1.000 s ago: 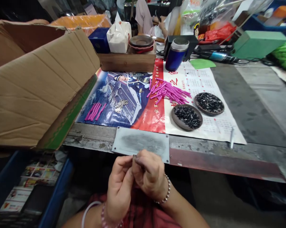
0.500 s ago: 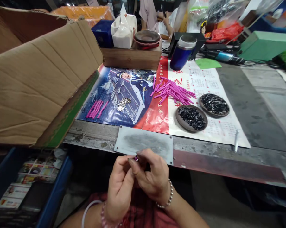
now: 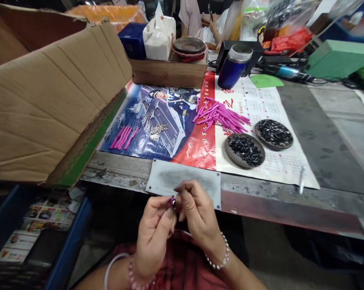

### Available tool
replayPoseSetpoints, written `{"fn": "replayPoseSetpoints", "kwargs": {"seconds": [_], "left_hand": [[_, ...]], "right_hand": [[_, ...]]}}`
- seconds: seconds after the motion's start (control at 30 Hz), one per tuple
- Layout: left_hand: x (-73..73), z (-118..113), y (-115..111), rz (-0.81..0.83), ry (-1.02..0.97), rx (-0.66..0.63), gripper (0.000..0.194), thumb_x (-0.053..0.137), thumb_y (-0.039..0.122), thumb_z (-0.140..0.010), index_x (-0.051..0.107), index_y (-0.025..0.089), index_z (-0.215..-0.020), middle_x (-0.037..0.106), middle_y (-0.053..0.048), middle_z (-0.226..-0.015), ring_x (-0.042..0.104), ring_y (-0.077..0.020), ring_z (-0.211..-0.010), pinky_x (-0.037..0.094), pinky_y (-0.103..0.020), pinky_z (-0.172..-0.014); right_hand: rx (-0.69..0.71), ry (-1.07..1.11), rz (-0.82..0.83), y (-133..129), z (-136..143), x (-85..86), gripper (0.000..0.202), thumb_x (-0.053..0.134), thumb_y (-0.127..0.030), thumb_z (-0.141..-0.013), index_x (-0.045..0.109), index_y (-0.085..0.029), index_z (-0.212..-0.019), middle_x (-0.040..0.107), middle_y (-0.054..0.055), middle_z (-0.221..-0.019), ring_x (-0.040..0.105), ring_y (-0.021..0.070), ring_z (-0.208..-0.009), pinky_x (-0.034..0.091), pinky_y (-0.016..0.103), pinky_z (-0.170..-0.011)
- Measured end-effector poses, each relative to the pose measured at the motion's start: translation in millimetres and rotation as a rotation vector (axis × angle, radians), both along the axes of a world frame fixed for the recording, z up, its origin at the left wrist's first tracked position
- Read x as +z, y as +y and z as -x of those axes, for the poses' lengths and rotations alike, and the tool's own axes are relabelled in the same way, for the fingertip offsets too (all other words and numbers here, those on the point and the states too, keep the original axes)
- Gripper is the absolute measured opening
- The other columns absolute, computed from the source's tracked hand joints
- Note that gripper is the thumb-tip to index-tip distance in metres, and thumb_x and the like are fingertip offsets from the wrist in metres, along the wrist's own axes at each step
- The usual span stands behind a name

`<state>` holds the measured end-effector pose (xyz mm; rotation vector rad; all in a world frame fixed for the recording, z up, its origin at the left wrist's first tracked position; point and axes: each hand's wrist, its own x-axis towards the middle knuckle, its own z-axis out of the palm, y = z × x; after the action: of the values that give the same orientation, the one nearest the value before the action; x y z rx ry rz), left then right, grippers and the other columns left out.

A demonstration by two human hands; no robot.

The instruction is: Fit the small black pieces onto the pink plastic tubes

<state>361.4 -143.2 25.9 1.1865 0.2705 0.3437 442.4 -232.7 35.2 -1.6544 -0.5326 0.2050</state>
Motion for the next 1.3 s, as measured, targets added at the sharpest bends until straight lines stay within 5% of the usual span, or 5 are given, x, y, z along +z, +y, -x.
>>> {"fn": "replayPoseSetpoints", "kwargs": {"seconds": [0.23, 0.47, 0.7, 1.07, 1.3], "left_hand": [[-0.6, 1, 4, -0.158, 0.035, 0.102, 0.017, 0.051, 0.024, -0.102, 0.065, 0.022, -0.113, 0.068, -0.004, -0.101, 0.067, -0.0149, -0.091, 0.056, -0.026, -0.087], [-9.1, 7, 5, -0.353, 0.008, 0.136, 0.022, 0.05, 0.017, -0.102, 0.064, 0.024, -0.118, 0.071, -0.004, -0.104, 0.07, -0.0158, -0.095, 0.055, -0.025, -0.086], [-15.4, 4, 3, -0.346, 0.038, 0.13, 0.019, 0.05, 0.021, -0.102, 0.065, 0.021, -0.114, 0.071, -0.005, -0.1, 0.07, -0.0171, -0.091, 0.057, -0.027, -0.084], [-4.7, 5, 7, -0.356, 0.015, -0.006, 0.02, 0.046, 0.018, -0.103, 0.059, 0.024, -0.118, 0.072, -0.004, -0.1, 0.07, -0.0147, -0.083, 0.056, -0.024, -0.077], [17.6, 9, 34, -0.857, 0.038, -0.19, 0.026, 0.049, 0.012, -0.1, 0.055, 0.022, -0.124, 0.077, -0.006, -0.096, 0.076, -0.0186, -0.083, 0.056, -0.026, -0.074]], "right_hand": [[-0.128, -0.639, 0.22, 1, 5, -4.2, 0.007, 0.057, -0.015, -0.096, 0.057, -0.02, -0.101, 0.065, 0.003, -0.08, 0.064, 0.0164, -0.071, 0.053, 0.027, -0.064], [-0.162, -0.744, 0.3, 9, 11, -9.1, 0.013, 0.048, -0.01, -0.097, 0.052, -0.02, -0.105, 0.06, 0.005, -0.079, 0.056, 0.0186, -0.069, 0.049, 0.031, -0.062], [-0.165, -0.63, 0.426, 7, 10, -1.7, 0.018, 0.044, -0.013, -0.101, 0.047, -0.022, -0.085, 0.049, -0.001, -0.068, 0.047, 0.0163, -0.059, 0.04, 0.029, -0.055], [0.022, -0.244, 0.171, -4, 2, -7.5, 0.033, 0.047, -0.025, -0.103, 0.047, -0.021, -0.07, 0.047, -0.004, -0.058, 0.046, 0.0109, -0.049, 0.037, 0.023, -0.048], [0.101, 0.056, -0.042, -20, -11, 2.6, 0.039, 0.038, -0.043, -0.107, 0.06, -0.02, -0.085, 0.064, 0.002, -0.071, 0.065, 0.015, -0.066, 0.054, 0.024, -0.061]]}}
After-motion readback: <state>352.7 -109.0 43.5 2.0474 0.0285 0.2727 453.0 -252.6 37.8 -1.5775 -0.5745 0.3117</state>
